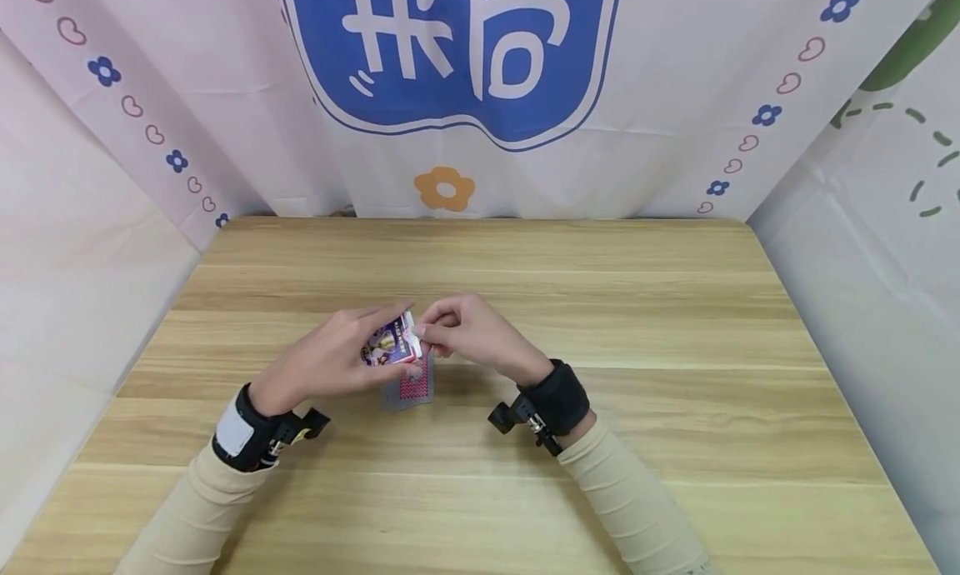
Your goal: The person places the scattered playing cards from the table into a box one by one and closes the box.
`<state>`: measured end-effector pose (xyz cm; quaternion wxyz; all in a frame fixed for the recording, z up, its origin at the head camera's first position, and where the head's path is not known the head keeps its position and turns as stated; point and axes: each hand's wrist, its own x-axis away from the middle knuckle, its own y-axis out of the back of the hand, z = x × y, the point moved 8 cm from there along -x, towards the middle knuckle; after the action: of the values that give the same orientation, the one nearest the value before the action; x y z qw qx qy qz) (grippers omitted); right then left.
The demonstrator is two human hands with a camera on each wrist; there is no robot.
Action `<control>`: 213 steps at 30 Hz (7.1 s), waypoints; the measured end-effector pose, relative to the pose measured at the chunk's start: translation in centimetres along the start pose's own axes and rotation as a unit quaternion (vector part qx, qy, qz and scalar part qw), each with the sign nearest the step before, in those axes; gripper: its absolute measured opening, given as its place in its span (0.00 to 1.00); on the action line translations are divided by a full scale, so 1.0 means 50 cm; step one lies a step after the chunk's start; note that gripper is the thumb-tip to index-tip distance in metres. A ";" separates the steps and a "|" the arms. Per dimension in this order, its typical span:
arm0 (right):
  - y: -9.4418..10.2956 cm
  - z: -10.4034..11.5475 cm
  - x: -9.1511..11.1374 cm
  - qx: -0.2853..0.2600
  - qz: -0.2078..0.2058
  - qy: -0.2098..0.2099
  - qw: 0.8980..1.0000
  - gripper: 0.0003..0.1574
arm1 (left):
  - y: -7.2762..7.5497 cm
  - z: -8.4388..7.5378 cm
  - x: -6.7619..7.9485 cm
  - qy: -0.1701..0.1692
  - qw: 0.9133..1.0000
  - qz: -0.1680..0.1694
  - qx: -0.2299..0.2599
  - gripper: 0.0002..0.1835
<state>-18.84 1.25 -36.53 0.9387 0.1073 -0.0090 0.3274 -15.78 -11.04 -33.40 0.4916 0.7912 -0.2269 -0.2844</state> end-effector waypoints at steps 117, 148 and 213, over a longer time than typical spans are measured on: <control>0.005 -0.018 -0.008 -0.098 0.040 0.013 0.994 0.17 | 0.019 -0.008 0.006 -0.008 1.000 -0.017 0.018 0.44; -0.006 -0.086 -0.044 -0.005 -0.001 -0.024 1.000 0.16 | 0.008 0.019 0.005 0.005 1.000 -0.006 -0.002 0.43; 0.042 0.037 0.015 0.112 -0.085 0.063 0.988 0.08 | -0.002 0.009 0.000 0.005 1.000 -0.008 0.018 0.38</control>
<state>-19.43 2.93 -34.22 0.9440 0.1912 0.0958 0.2511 -16.10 -11.29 -33.66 0.4764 0.8031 -0.2229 -0.2799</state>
